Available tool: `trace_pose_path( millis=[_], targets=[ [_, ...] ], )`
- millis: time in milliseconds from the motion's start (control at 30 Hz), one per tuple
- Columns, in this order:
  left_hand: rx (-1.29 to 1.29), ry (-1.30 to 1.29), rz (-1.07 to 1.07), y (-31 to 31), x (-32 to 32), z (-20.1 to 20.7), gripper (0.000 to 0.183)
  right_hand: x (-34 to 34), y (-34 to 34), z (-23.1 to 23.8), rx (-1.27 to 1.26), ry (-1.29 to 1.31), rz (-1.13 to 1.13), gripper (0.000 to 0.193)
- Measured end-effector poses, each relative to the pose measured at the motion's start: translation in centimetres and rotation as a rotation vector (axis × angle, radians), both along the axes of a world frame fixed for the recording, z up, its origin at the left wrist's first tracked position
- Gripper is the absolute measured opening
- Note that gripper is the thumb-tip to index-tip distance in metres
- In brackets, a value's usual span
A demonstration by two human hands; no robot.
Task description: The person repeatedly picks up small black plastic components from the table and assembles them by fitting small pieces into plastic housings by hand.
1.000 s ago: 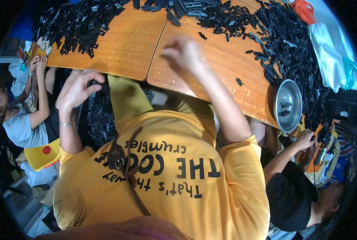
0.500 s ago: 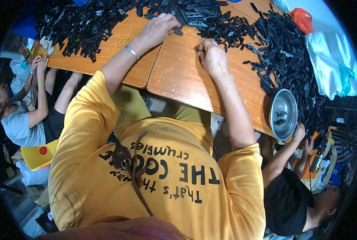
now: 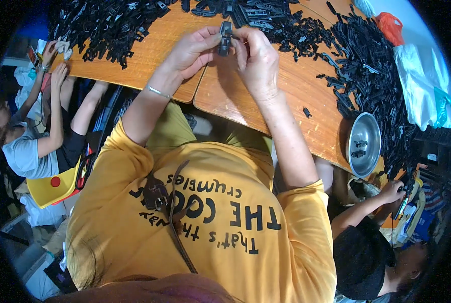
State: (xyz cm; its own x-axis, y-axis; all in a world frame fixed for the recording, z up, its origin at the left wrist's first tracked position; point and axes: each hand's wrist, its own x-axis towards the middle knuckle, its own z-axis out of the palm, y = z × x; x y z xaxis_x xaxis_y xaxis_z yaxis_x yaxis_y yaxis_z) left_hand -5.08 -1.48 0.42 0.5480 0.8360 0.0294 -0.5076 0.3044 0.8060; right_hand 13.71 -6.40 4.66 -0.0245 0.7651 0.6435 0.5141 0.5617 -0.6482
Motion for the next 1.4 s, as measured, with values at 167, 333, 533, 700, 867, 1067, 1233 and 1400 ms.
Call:
trace_pose_path(
  millis=[167,333,533,700,867,1067,1233,1400],
  targets=[
    [-0.027,-0.036,0.034,-1.1,-0.4,0.6,0.027,-0.5,-0.1,-0.2,0.176,-0.107,-0.006,0.016],
    [-0.001,-0.030,0.039,-1.6,-0.8,0.9,0.027,-0.6,-0.5,0.1,0.186,-0.060,0.047,0.017],
    [-0.011,-0.010,0.018,-2.1,-0.8,1.5,0.026,-0.4,-0.9,0.6,0.148,-0.046,0.074,0.016],
    [0.000,0.022,0.105,-2.8,-0.2,1.9,0.033,-0.8,-1.2,0.7,0.067,0.065,0.021,0.015],
    [0.045,0.097,0.118,-2.9,-0.3,1.5,0.041,-1.1,-1.2,0.0,-0.047,0.059,-0.014,0.010],
    [0.057,0.135,0.156,-3.5,-0.4,0.4,0.042,-1.5,-1.5,-1.2,-0.349,0.234,0.027,0.012],
    [0.085,0.195,0.192,-4.7,0.3,1.6,0.044,-1.4,-1.0,-2.7,-0.351,0.240,0.035,0.021],
    [0.164,0.196,0.179,-5.0,-0.1,0.9,0.042,-1.3,-1.6,-3.2,-0.473,0.167,0.033,0.033]
  ],
)
